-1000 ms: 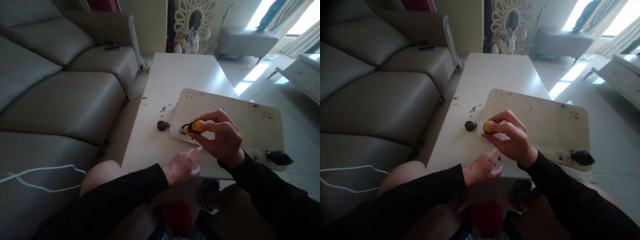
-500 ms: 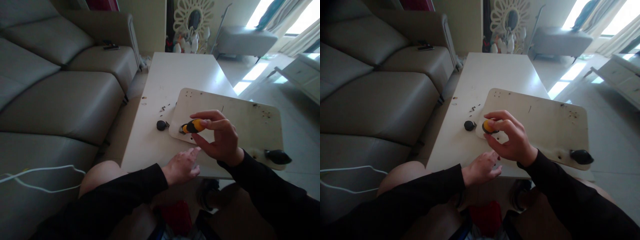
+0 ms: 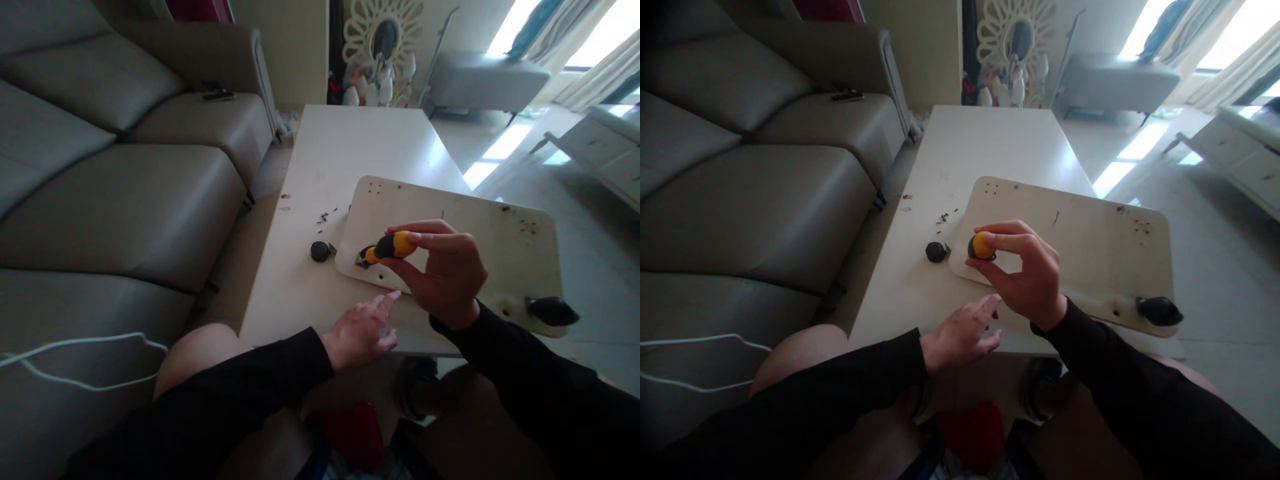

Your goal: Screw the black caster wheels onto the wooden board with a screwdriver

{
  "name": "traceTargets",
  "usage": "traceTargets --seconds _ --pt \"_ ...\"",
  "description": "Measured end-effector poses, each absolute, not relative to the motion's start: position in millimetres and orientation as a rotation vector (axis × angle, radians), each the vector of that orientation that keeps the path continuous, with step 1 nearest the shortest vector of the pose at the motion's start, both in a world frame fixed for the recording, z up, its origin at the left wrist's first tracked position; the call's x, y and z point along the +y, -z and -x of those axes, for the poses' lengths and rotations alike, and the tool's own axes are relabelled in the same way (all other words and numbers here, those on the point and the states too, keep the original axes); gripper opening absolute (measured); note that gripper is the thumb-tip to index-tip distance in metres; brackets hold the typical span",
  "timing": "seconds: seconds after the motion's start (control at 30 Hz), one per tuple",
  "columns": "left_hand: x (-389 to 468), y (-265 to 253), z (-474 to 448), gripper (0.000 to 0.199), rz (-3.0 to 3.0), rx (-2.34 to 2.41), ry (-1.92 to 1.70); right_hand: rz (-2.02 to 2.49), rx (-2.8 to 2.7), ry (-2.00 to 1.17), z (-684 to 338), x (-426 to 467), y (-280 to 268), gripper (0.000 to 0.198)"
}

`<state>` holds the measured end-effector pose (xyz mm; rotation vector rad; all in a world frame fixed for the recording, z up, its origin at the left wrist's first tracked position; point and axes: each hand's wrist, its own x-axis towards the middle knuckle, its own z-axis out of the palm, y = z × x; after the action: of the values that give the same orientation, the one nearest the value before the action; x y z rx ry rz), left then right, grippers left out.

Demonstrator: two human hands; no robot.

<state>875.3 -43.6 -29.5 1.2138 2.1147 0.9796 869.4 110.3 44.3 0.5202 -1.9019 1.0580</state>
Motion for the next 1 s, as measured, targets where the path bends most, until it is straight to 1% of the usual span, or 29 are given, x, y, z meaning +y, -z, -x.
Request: traceTargets --seconds 0.07,0.13,0.23,0.27,0.33,0.4,0.47,0.53,0.63,0.73,0.87,0.97,1.0 --pt "-44.0 28.5 -874.5 0.070 -1.203 2.116 -0.975 -0.471 -1.750 -1.055 -865.8 113.6 -51.0 0.048" --pt "-44.5 27.5 -873.9 0.072 -1.205 2.110 -0.973 -0.412 -1.620 -0.986 -859.3 125.7 -61.9 0.045" --pt "-44.9 27.7 -874.0 0.073 -1.177 2.099 -0.993 -0.353 -1.548 -0.848 -847.2 159.9 -78.9 0.041" --pt "-44.7 28.6 -874.3 0.073 -1.139 2.097 -1.012 -0.327 -1.505 -0.846 -843.9 173.4 -83.9 0.036" --pt "-43.6 32.0 -874.4 0.072 -0.986 2.090 -1.069 -0.264 -1.382 -0.937 -840.2 199.2 -92.6 0.030" --pt "-41.5 36.7 -873.2 0.074 -0.751 2.054 -1.152 -0.187 -1.346 -1.156 -840.6 220.8 -100.7 0.023" --pt "-39.0 40.7 -870.1 0.075 -0.493 1.957 -1.249 -0.129 -1.309 -1.314 -843.9 238.3 -108.1 0.022" --pt "-37.1 42.2 -865.4 0.073 -0.259 1.835 -1.332 -0.095 -1.311 -1.341 -848.3 253.9 -113.5 0.022" --pt "-37.9 38.5 -858.1 0.062 -0.050 1.747 -1.383 -0.012 -1.420 -1.259 -853.6 278.4 -114.0 0.020" --pt "-43.5 32.5 -853.2 0.054 -0.010 1.744 -1.403 0.137 -1.440 -1.129 -858.1 306.2 -104.4 0.021" --pt "-51.4 33.3 -850.0 0.058 0.011 1.735 -1.454 0.384 -1.552 -0.942 -874.2 341.6 -87.8 0.016" --pt "-54.8 39.8 -848.8 0.063 0.044 1.714 -1.500 0.481 -1.895 -0.746 -890.8 356.9 -80.7 0.011" --pt "-55.9 42.0 -848.3 0.064 0.049 1.705 -1.514 0.480 -2.024 -0.708 -893.9 359.1 -79.2 0.018"
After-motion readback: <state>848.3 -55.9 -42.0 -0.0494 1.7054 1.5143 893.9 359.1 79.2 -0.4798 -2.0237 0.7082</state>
